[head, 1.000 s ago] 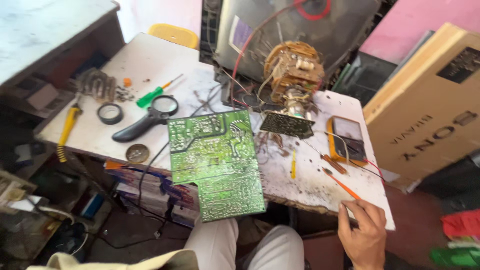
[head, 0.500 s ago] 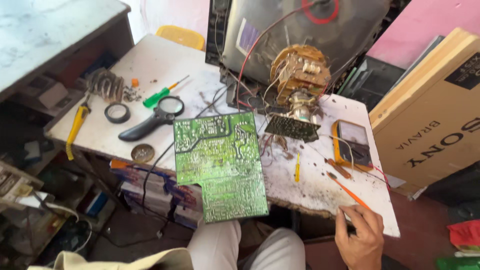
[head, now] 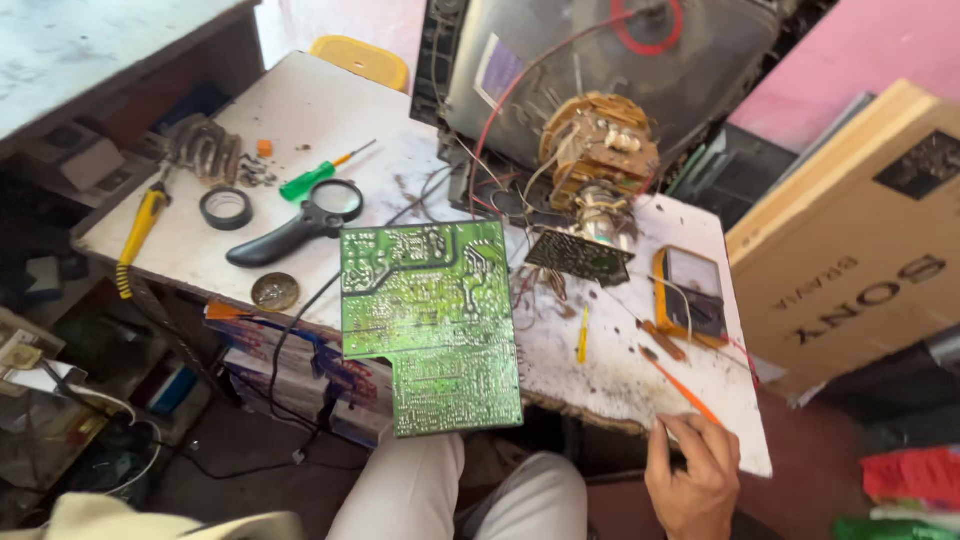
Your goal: The person inspects a green circuit board using a magnifying glass and a small orange tool, pointing at various components and traces. They then switch to a smaller brown circuit board and continue pointing at components with the tool.
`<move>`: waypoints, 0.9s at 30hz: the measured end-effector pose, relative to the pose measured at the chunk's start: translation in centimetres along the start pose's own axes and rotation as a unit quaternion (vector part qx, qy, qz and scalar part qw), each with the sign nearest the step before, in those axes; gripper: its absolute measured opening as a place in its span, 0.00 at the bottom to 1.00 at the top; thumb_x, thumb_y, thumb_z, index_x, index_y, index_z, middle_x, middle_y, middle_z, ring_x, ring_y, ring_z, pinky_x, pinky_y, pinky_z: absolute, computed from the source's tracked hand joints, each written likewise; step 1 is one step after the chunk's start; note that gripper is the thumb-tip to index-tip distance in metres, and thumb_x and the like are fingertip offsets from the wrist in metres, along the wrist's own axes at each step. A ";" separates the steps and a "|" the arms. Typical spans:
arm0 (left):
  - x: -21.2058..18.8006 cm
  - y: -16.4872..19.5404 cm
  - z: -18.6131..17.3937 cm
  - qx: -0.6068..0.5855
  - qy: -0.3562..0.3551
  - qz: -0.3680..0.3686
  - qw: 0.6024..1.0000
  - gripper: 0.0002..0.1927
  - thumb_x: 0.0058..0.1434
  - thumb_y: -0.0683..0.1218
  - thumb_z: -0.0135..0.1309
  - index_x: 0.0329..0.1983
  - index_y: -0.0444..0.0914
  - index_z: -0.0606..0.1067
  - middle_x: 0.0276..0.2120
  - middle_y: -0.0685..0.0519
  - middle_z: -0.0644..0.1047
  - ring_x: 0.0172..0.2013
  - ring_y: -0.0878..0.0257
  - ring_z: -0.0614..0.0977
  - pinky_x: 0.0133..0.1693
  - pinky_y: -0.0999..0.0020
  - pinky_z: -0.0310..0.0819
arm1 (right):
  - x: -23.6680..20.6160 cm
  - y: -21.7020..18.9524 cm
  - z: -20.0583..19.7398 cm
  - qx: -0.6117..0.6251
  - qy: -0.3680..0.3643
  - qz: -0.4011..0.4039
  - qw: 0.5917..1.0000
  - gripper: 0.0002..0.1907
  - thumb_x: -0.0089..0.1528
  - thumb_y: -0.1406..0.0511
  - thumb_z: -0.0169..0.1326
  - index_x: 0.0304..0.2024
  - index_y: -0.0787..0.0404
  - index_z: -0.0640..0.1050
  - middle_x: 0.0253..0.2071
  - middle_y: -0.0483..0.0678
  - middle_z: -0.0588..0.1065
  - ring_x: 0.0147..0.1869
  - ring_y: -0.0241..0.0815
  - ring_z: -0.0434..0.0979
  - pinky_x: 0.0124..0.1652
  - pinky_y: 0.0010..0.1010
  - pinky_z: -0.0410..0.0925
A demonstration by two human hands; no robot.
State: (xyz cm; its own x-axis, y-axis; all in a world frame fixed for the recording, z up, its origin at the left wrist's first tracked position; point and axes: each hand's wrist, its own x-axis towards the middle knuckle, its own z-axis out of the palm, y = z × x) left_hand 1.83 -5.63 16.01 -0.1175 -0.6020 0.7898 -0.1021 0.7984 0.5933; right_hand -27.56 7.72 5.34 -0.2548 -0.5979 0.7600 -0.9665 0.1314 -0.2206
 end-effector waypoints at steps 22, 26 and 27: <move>-2.7 0.9 -0.7 -0.034 -0.037 -0.011 0.999 0.14 0.72 0.47 0.49 0.46 0.30 0.76 0.42 0.39 0.79 0.42 0.46 0.81 0.44 0.57 0.73 | 1.3 -5.2 1.3 0.040 -0.054 -0.001 0.998 0.08 0.55 0.72 0.64 0.37 0.63 0.82 0.40 0.50 0.76 0.48 0.52 0.75 0.50 0.39 0.68; -1.9 1.8 -3.3 -0.033 -0.024 0.002 0.999 0.14 0.72 0.47 0.48 0.47 0.30 0.76 0.42 0.39 0.79 0.42 0.46 0.80 0.44 0.57 0.73 | 1.9 -6.4 1.2 0.049 -0.049 -0.007 0.998 0.08 0.54 0.72 0.63 0.37 0.62 0.82 0.40 0.50 0.76 0.49 0.51 0.75 0.50 0.40 0.69; -1.3 1.8 -4.3 -0.032 -0.018 0.005 0.999 0.14 0.72 0.47 0.48 0.47 0.30 0.76 0.41 0.39 0.79 0.42 0.46 0.80 0.44 0.57 0.73 | 1.7 -6.6 1.1 0.055 -0.043 0.007 0.998 0.08 0.55 0.72 0.63 0.38 0.62 0.82 0.41 0.51 0.77 0.48 0.51 0.76 0.49 0.38 0.70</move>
State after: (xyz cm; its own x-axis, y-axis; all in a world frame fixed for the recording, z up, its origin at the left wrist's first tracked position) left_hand 6.02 -3.35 16.68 -0.1530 -0.5929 0.7906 -0.0380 0.8029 0.5948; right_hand -21.58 4.94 7.41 -0.2602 -0.6622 0.7027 -0.9523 0.0559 -0.2999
